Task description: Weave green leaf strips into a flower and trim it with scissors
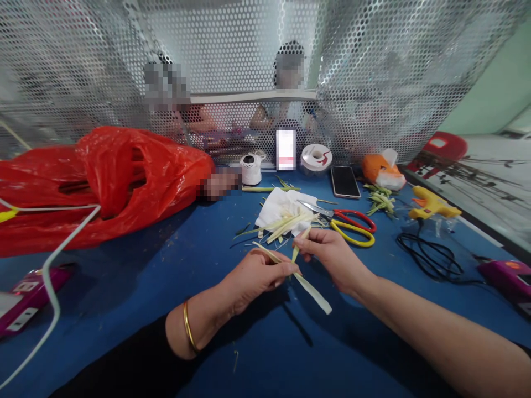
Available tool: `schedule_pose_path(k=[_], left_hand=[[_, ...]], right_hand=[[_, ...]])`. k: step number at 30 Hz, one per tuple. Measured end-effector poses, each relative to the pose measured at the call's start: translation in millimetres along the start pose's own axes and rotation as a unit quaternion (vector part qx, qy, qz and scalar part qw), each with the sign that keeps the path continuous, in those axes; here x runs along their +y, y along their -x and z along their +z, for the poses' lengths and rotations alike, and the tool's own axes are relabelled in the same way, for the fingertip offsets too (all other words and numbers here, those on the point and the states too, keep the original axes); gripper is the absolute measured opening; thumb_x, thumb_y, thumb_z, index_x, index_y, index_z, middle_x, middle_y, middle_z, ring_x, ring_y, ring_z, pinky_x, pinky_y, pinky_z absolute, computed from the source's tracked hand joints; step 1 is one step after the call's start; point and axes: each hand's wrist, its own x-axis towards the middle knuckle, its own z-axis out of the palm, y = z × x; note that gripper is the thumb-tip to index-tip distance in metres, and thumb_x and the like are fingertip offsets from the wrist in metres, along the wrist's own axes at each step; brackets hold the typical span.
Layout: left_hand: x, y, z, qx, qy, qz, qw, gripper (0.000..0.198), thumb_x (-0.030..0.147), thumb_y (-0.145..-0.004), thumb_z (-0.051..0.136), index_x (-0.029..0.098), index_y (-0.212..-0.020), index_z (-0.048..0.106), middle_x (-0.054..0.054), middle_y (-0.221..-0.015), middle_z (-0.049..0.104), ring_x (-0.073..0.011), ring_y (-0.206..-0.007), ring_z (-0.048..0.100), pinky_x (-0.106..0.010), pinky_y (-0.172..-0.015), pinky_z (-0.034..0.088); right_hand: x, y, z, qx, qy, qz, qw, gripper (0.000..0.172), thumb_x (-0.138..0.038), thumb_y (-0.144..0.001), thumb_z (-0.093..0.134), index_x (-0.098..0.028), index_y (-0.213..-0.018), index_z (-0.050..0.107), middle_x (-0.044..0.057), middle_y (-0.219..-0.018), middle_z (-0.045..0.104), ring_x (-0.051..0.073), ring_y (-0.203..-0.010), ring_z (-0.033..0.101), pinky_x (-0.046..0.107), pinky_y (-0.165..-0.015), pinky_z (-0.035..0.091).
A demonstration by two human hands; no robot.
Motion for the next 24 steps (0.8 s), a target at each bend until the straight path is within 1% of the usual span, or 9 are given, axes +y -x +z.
schedule_pose_path(k=[2, 4, 5, 7, 10, 12, 16, 20, 24], left_hand=[[1, 1, 1.5, -0.020, 0.004, -0.015, 1.000, 0.026, 0.038, -0.073, 0.067, 0.013, -0.078, 0.073, 0.006, -0.048, 0.041, -0.0068, -0.046, 0.031, -0.023, -0.045, 0.019], [1, 1, 2.7, -0.051, 0.018, -0.032, 0.998, 0.027, 0.036, -0.073, 0.065, 0.012, -0.083, 0.074, 0.005, -0.051, 0.041, -0.0071, -0.047, 0.031, -0.023, -0.045, 0.018], [1, 2, 3.1, -0.070, 0.031, -0.045, 0.996, 0.027, 0.035, -0.073, 0.065, 0.012, -0.085, 0.073, 0.005, -0.053, 0.042, -0.0068, -0.047, 0.031, -0.023, -0.045, 0.017], [1, 2, 3.7, -0.104, 0.051, -0.075, 0.990, 0.023, 0.030, -0.070, 0.064, 0.013, -0.083, 0.071, 0.005, -0.056, 0.043, -0.0058, -0.045, 0.029, -0.024, -0.045, 0.013], [0, 1, 4.7, -0.115, 0.054, -0.096, 0.987, 0.010, 0.024, -0.066, 0.062, 0.014, -0.065, 0.061, 0.005, -0.056, 0.044, -0.0051, -0.044, 0.028, -0.026, -0.044, 0.011], [-1, 2, 5.7, -0.109, 0.050, -0.085, 0.989, 0.015, 0.028, -0.068, 0.063, 0.015, -0.062, 0.058, 0.005, -0.055, 0.043, -0.0052, -0.044, 0.027, -0.026, -0.044, 0.011], [-2, 4, 7.4, -0.115, 0.029, -0.056, 0.991, 0.031, 0.041, -0.077, 0.062, 0.012, -0.083, 0.071, 0.007, -0.052, 0.035, -0.0058, -0.045, 0.022, -0.025, -0.045, 0.012], [-3, 6, 8.0, -0.115, 0.001, -0.035, 0.993, 0.028, 0.036, -0.078, 0.061, 0.012, -0.087, 0.074, 0.009, -0.045, 0.030, -0.0060, -0.042, 0.021, -0.025, -0.045, 0.013], [-5, 7, 7.6, -0.129, -0.042, -0.030, 0.990, 0.028, 0.035, -0.079, 0.059, 0.013, -0.086, 0.075, 0.006, -0.043, 0.038, -0.0070, -0.041, 0.028, -0.024, -0.043, 0.018]], right_hand=[[-3, -4, -8, 0.026, 0.062, -0.065, 0.996, 0.019, -0.035, -0.076, 0.066, -0.017, -0.081, 0.065, 0.001, -0.072, 0.059, 0.014, -0.067, 0.054, 0.029, -0.065, 0.044], [-8, -5, -13, 0.053, 0.156, -0.155, 0.974, 0.024, -0.032, -0.079, 0.064, -0.018, -0.099, 0.065, 0.005, -0.090, 0.063, 0.019, -0.085, 0.058, 0.033, -0.075, 0.046], [-10, -4, -13, 0.045, 0.208, -0.193, 0.958, 0.024, -0.030, -0.080, 0.064, -0.019, -0.101, 0.066, 0.006, -0.095, 0.064, 0.020, -0.090, 0.058, 0.035, -0.079, 0.046], [-12, 0, -11, -0.020, 0.294, -0.233, 0.927, 0.014, -0.028, -0.082, 0.063, -0.020, -0.093, 0.070, 0.006, -0.094, 0.066, 0.020, -0.091, 0.059, 0.036, -0.082, 0.045], [-11, 8, -2, -0.119, 0.317, -0.234, 0.912, 0.010, -0.026, -0.083, 0.064, -0.021, -0.075, 0.069, 0.002, -0.077, 0.066, 0.017, -0.080, 0.060, 0.032, -0.078, 0.045], [-9, 13, 4, -0.120, 0.279, -0.212, 0.929, 0.017, -0.024, -0.082, 0.064, -0.019, -0.065, 0.064, 0.000, -0.069, 0.062, 0.015, -0.071, 0.059, 0.028, -0.068, 0.046], [-6, 16, 7, -0.075, 0.173, -0.107, 0.976, 0.025, -0.026, -0.081, 0.061, -0.019, -0.059, 0.053, -0.004, -0.062, 0.053, 0.008, -0.044, 0.048, 0.022, -0.042, 0.036], [-5, 16, 7, -0.064, 0.201, -0.135, 0.968, 0.027, -0.022, -0.080, 0.061, -0.019, -0.056, 0.051, -0.003, -0.060, 0.054, 0.011, -0.055, 0.052, 0.023, -0.052, 0.040], [-5, 19, 10, -0.044, 0.236, -0.172, 0.955, 0.026, -0.019, -0.081, 0.059, -0.019, -0.055, 0.051, -0.002, -0.062, 0.054, 0.012, -0.061, 0.053, 0.025, -0.058, 0.040]])
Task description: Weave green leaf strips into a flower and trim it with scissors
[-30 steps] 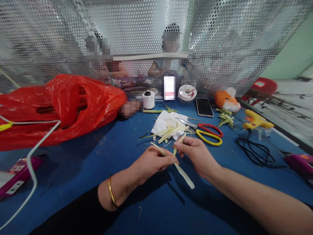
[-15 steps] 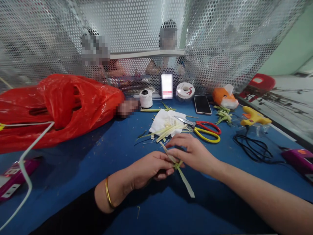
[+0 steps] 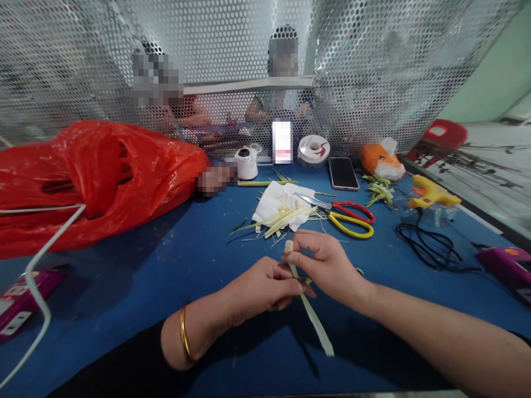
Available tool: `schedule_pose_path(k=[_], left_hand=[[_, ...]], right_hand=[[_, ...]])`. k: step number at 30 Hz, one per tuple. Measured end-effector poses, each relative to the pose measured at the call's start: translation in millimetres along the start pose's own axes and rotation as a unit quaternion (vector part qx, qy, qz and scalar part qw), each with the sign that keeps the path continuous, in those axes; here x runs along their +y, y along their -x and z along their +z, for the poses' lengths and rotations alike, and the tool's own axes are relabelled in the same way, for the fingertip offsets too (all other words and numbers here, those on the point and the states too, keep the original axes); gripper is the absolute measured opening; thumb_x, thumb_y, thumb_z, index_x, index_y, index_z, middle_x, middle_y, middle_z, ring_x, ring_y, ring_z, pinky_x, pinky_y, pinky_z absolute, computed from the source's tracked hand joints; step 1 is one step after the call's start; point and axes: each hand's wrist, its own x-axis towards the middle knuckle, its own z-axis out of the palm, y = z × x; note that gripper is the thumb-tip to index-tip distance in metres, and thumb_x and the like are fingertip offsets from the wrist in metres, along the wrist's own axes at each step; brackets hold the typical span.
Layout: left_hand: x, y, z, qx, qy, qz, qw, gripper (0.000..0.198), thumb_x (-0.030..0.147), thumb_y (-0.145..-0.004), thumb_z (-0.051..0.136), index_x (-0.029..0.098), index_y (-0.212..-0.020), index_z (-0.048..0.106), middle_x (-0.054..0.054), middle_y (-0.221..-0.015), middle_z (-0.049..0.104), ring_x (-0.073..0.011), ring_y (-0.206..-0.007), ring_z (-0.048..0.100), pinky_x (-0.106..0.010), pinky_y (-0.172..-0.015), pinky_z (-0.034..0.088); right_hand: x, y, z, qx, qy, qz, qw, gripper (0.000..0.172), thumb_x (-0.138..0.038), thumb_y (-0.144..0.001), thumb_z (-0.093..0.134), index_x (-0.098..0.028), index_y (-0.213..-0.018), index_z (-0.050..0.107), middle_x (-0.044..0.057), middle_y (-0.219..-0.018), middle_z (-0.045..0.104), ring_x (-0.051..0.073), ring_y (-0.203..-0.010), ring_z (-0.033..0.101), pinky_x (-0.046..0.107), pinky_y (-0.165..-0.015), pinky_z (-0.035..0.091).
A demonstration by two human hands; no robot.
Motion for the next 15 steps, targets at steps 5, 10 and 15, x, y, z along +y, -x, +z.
schedule_pose_path(k=[5, 10, 15], left_hand=[[0, -1, 2.5, -0.003, -0.024, -0.013, 1.000, 0.024, 0.033, -0.080, 0.058, 0.016, -0.074, 0.074, 0.005, -0.045, 0.045, -0.0069, -0.041, 0.034, -0.023, -0.043, 0.022], [-1, -4, 7.2, 0.027, 0.060, -0.014, 0.998, 0.022, 0.030, -0.073, 0.064, 0.012, -0.062, 0.068, 0.007, -0.044, 0.037, -0.0048, -0.041, 0.026, -0.023, -0.043, 0.017], [-1, -7, 1.1, 0.091, 0.186, -0.011, 0.978, 0.025, 0.034, -0.074, 0.066, 0.011, -0.081, 0.068, 0.004, -0.056, 0.046, -0.0030, -0.041, 0.031, -0.019, -0.041, 0.016]], right_hand=[[-2, 2, 5, 0.022, 0.027, -0.025, 0.999, 0.024, -0.017, -0.080, 0.057, -0.019, -0.057, 0.051, -0.002, -0.062, 0.054, 0.012, -0.061, 0.051, 0.025, -0.059, 0.039], [1, -3, 6, 0.010, 0.016, -0.021, 1.000, 0.027, -0.020, -0.080, 0.057, -0.019, -0.055, 0.048, -0.002, -0.060, 0.052, 0.012, -0.059, 0.050, 0.025, -0.058, 0.038], [10, -13, -11, 0.058, 0.020, -0.026, 0.998, 0.018, -0.027, -0.088, 0.052, -0.019, -0.076, 0.063, 0.002, -0.079, 0.064, 0.016, -0.077, 0.059, 0.028, -0.072, 0.044]])
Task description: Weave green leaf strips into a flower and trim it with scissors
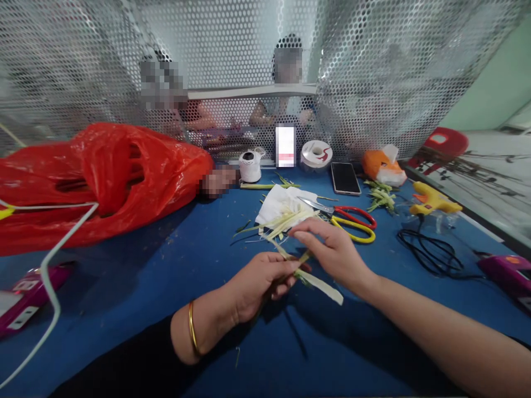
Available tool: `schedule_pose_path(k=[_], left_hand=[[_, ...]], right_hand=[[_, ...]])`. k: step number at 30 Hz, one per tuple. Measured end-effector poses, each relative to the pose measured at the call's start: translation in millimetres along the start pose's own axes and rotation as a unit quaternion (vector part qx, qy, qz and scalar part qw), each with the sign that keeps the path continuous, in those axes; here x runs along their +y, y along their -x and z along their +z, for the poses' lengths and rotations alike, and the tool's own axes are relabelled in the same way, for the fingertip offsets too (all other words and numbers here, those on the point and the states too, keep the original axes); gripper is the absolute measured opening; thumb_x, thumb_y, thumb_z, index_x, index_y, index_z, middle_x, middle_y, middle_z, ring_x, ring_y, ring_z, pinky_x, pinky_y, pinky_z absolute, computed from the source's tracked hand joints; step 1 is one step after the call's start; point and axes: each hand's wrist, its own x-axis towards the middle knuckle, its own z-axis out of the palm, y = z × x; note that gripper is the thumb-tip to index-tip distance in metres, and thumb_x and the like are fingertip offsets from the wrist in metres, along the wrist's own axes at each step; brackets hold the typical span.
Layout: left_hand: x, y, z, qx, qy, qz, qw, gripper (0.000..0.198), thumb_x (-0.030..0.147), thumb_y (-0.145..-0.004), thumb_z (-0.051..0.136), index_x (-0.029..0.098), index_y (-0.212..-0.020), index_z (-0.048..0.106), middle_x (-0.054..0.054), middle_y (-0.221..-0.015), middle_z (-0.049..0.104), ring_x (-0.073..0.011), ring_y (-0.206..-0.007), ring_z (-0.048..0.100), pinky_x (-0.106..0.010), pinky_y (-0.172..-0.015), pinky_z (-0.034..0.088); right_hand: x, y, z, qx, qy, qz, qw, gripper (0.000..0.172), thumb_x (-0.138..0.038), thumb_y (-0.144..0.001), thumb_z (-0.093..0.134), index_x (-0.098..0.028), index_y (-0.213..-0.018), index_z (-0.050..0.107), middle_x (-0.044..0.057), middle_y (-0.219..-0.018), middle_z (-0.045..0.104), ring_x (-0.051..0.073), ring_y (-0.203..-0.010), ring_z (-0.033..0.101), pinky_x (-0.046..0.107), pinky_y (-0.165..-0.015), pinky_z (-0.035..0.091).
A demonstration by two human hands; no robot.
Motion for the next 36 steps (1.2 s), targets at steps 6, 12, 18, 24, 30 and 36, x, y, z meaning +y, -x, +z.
schedule_pose_path(k=[6, 12, 18, 24, 30, 36], left_hand=[[9, -4, -8.5, 0.061, 0.127, 0.042, 0.989, 0.017, 0.028, -0.076, 0.066, 0.014, -0.077, 0.057, 0.003, -0.057, 0.050, -0.0037, -0.041, 0.039, -0.016, -0.039, 0.023], [9, -4, -12.1, 0.031, 0.176, 0.050, 0.983, 0.016, 0.029, -0.082, 0.063, 0.014, -0.083, 0.058, 0.007, -0.052, 0.041, -0.0032, -0.040, 0.034, -0.016, -0.040, 0.024], [7, -2, -10.5, 0.042, 0.145, 0.045, 0.987, 0.027, 0.036, -0.075, 0.070, 0.016, -0.076, 0.053, 0.006, -0.054, 0.047, -0.0035, -0.041, 0.037, -0.016, -0.040, 0.027], [9, -3, -9.9, 0.099, 0.055, 0.074, 0.991, 0.020, 0.023, -0.068, 0.073, 0.014, -0.075, 0.056, 0.004, -0.055, 0.052, -0.0051, -0.044, 0.045, -0.016, -0.043, 0.034], [16, -4, -14.7, 0.070, 0.088, 0.089, 0.990, 0.027, 0.017, -0.058, 0.079, 0.014, -0.074, 0.057, 0.005, -0.055, 0.051, -0.0034, -0.044, 0.042, -0.014, -0.040, 0.029], [20, -4, -17.9, 0.068, 0.052, 0.095, 0.992, 0.025, 0.025, -0.064, 0.078, 0.012, -0.074, 0.059, 0.005, -0.051, 0.049, -0.0035, -0.044, 0.042, -0.014, -0.042, 0.032]], right_hand=[[3, -9, -24, 0.016, 0.045, 0.053, 0.997, 0.020, -0.034, -0.085, 0.055, -0.018, -0.076, 0.064, 0.002, -0.076, 0.066, 0.019, -0.074, 0.058, 0.030, -0.071, 0.044], [-5, -2, -8, -0.207, -0.080, 0.086, 0.971, 0.022, -0.037, -0.084, 0.058, -0.017, -0.084, 0.067, 0.002, -0.081, 0.068, 0.017, -0.076, 0.060, 0.028, -0.070, 0.045], [-3, 9, 5, -0.119, 0.015, 0.003, 0.993, 0.029, -0.032, -0.089, 0.051, -0.018, -0.065, 0.054, -0.001, -0.062, 0.056, 0.013, -0.060, 0.049, 0.024, -0.058, 0.037], [-9, 13, 0, -0.121, 0.146, -0.137, 0.972, 0.019, -0.021, -0.090, 0.050, -0.019, -0.072, 0.053, 0.001, -0.068, 0.058, 0.014, -0.067, 0.052, 0.029, -0.070, 0.038], [-12, 7, -11, -0.127, 0.147, -0.136, 0.971, 0.020, -0.018, -0.091, 0.049, -0.019, -0.071, 0.052, -0.001, -0.066, 0.055, 0.013, -0.065, 0.049, 0.028, -0.069, 0.036], [-9, 6, -10, -0.117, 0.185, -0.145, 0.965, 0.019, -0.017, -0.091, 0.049, -0.018, -0.073, 0.053, 0.000, -0.068, 0.056, 0.014, -0.066, 0.050, 0.029, -0.070, 0.037]])
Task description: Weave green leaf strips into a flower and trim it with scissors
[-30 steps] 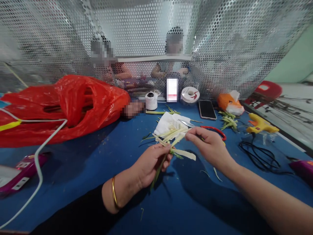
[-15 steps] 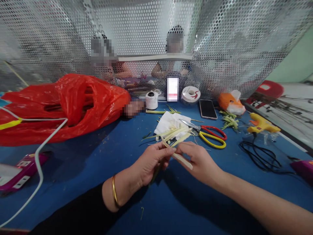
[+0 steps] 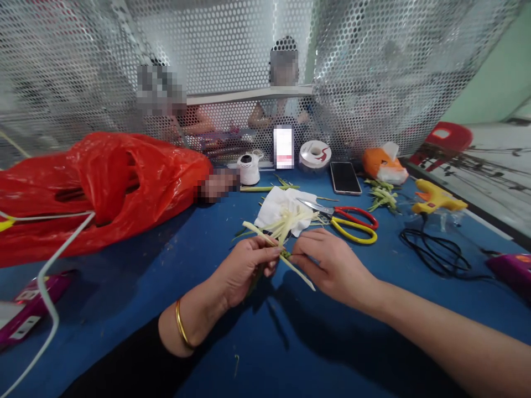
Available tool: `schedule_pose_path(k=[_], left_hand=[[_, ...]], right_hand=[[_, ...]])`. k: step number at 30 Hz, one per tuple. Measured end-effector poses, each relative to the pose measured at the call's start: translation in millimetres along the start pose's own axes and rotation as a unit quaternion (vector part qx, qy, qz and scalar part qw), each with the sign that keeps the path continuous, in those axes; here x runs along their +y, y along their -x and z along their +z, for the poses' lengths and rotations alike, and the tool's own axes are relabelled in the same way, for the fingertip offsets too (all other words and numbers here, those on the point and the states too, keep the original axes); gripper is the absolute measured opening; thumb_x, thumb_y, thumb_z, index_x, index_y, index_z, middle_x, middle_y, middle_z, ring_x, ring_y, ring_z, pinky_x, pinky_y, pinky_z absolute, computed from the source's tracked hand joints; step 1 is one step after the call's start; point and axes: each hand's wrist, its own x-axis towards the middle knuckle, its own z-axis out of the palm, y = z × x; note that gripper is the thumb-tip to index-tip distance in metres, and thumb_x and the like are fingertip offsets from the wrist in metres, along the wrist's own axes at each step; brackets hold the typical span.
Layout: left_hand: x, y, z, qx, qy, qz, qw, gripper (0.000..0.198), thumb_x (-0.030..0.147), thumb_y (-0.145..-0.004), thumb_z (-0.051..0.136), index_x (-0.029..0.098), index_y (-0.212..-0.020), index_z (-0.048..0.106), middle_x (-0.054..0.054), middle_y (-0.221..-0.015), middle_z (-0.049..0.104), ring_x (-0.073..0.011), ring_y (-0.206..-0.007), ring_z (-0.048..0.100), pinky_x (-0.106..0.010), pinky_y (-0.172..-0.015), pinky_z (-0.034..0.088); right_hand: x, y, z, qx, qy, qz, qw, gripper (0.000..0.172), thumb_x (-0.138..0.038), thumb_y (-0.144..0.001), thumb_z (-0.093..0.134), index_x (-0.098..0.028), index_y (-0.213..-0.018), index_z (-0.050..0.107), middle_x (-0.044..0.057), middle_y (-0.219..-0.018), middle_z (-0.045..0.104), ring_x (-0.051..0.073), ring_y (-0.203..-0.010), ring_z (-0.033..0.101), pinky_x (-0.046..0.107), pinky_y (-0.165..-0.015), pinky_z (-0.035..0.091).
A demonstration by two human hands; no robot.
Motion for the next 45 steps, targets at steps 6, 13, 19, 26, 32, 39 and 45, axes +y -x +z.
schedule_pose_path(k=[6, 13, 19, 26, 32, 39, 45], left_hand=[[-6, 1, 1.6, -0.022, -0.111, 0.024, 0.993, 0.032, 0.038, -0.068, 0.076, 0.015, -0.082, 0.057, 0.003, -0.060, 0.057, -0.0072, -0.045, 0.050, -0.019, -0.045, 0.042], [-3, 2, 3.9, 0.008, -0.091, 0.036, 0.995, 0.027, 0.030, -0.068, 0.077, 0.015, -0.074, 0.055, 0.005, -0.050, 0.053, -0.0041, -0.038, 0.043, -0.014, -0.037, 0.032], [-2, -1, 3.5, 0.001, -0.095, 0.039, 0.995, 0.027, 0.034, -0.070, 0.076, 0.014, -0.078, 0.061, 0.001, -0.060, 0.060, -0.0078, -0.046, 0.054, -0.019, -0.047, 0.045], [-1, 1, 4.0, 0.022, -0.060, 0.001, 0.998, 0.031, 0.031, -0.065, 0.080, 0.014, -0.079, 0.058, 0.001, -0.054, 0.063, -0.0078, -0.042, 0.053, -0.019, -0.046, 0.042], [-2, -3, 2.5, 0.040, -0.012, 0.002, 0.999, 0.031, 0.025, -0.062, 0.081, 0.015, -0.074, 0.053, 0.003, -0.048, 0.058, -0.0059, -0.039, 0.050, -0.015, -0.042, 0.038], [-4, -4, 0.2, 0.072, -0.031, 0.005, 0.997, 0.021, 0.021, -0.066, 0.077, 0.014, -0.070, 0.057, 0.002, -0.046, 0.057, -0.0063, -0.038, 0.049, -0.015, -0.039, 0.034], [2, 0, 1.1, 0.035, -0.019, -0.020, 0.999, 0.020, 0.025, -0.068, 0.077, 0.013, -0.068, 0.060, 0.004, -0.045, 0.054, -0.0048, -0.037, 0.045, -0.023, -0.055, 0.048]], right_hand=[[-3, 1, 3, 0.001, 0.095, -0.064, 0.993, 0.025, -0.020, -0.093, 0.044, -0.017, -0.071, 0.055, 0.003, -0.067, 0.057, 0.017, -0.068, 0.052, 0.034, -0.077, 0.039], [0, 0, 0, -0.011, 0.041, -0.032, 0.999, 0.020, -0.019, -0.092, 0.046, -0.018, -0.075, 0.056, 0.002, -0.069, 0.058, 0.016, -0.068, 0.053, 0.031, -0.073, 0.039], [0, 0, 2, -0.002, 0.036, -0.031, 0.999, 0.019, -0.019, -0.092, 0.047, -0.017, -0.075, 0.056, 0.002, -0.070, 0.058, 0.016, -0.068, 0.053, 0.032, -0.075, 0.039], [8, -2, 3, -0.006, 0.029, -0.038, 0.999, 0.020, -0.019, -0.093, 0.046, -0.017, -0.076, 0.058, 0.003, -0.071, 0.060, 0.016, -0.070, 0.054, 0.032, -0.075, 0.039], [6, -2, 6, -0.001, 0.036, -0.044, 0.998, 0.020, -0.018, -0.091, 0.046, -0.017, -0.074, 0.056, 0.003, -0.069, 0.059, 0.016, -0.068, 0.053, 0.032, -0.074, 0.039], [7, -1, 6, -0.012, 0.007, -0.015, 1.000, 0.021, -0.018, -0.091, 0.047, -0.018, -0.071, 0.055, 0.002, -0.067, 0.057, 0.014, -0.066, 0.051, 0.030, -0.071, 0.038], [14, -5, 5, 0.007, -0.084, 0.040, 0.996, 0.023, -0.023, -0.089, 0.054, -0.018, -0.067, 0.057, 0.000, -0.063, 0.057, 0.013, -0.063, 0.050, 0.027, -0.066, 0.039]])
